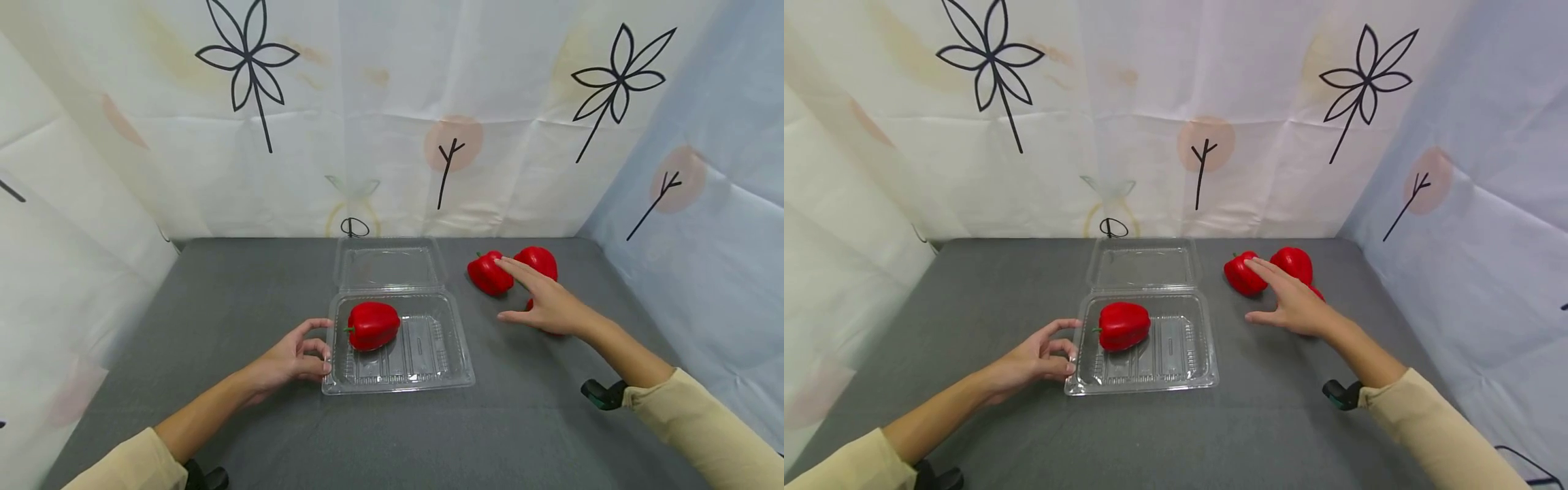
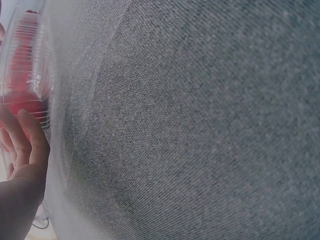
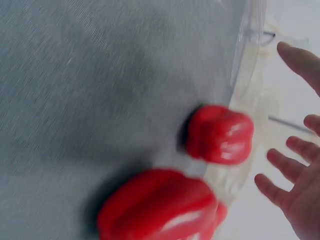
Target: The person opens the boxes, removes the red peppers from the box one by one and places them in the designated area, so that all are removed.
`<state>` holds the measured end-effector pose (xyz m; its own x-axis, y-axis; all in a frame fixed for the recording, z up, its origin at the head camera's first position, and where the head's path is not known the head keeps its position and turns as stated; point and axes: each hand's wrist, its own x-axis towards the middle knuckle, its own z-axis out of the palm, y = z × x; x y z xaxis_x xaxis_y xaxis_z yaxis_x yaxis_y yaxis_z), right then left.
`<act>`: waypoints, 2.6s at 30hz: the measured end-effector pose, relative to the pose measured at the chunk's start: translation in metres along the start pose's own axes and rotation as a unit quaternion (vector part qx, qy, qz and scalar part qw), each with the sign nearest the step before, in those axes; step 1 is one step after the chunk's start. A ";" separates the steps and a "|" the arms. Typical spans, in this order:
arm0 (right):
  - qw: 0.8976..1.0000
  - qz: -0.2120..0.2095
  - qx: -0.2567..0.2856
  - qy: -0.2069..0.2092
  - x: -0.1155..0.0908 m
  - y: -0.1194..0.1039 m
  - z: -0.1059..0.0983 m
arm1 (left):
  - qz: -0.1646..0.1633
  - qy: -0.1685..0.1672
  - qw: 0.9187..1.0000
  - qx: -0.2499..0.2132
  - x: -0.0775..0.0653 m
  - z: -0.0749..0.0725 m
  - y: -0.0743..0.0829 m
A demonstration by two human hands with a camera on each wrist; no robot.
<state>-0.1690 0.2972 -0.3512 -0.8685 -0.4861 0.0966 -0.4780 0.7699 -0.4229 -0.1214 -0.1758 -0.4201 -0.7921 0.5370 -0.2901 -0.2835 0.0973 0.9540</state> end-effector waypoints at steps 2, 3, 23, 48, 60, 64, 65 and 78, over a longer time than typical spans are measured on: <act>1.000 -0.013 0.012 -0.007 0.007 -0.006 0.004 | 0.002 0.000 1.000 0.002 0.000 0.000 -0.001; 1.000 -0.017 0.017 -0.010 0.010 -0.010 0.006 | 0.005 -0.001 1.000 0.003 0.000 0.000 -0.001; 0.991 -0.087 0.055 -0.091 0.061 -0.071 0.044 | 0.003 0.001 1.000 -0.001 0.000 -0.001 -0.001; 0.970 -0.159 0.050 -0.178 0.082 -0.123 0.083 | 0.001 -0.003 1.000 -0.001 0.001 0.000 -0.001; 0.970 -0.204 -0.027 -0.130 0.090 -0.136 0.098 | -0.010 0.000 1.000 -0.001 0.001 0.001 0.001; 0.972 -0.202 -0.023 -0.119 0.089 -0.138 0.102 | -0.006 -0.002 1.000 -0.002 0.001 0.001 0.001; 0.973 -0.198 -0.021 -0.119 0.089 -0.138 0.103 | -0.005 -0.002 1.000 -0.002 0.001 0.000 0.001; 0.972 -0.203 -0.015 -0.114 0.090 -0.138 0.104 | -0.002 0.000 1.000 -0.001 0.001 0.001 0.002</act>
<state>-0.1678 0.1044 -0.3778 -0.5581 -0.8285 0.0458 -0.7816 0.5064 -0.3643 -0.1218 -0.1741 -0.4184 -0.7906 0.5368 -0.2946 -0.2886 0.0976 0.9525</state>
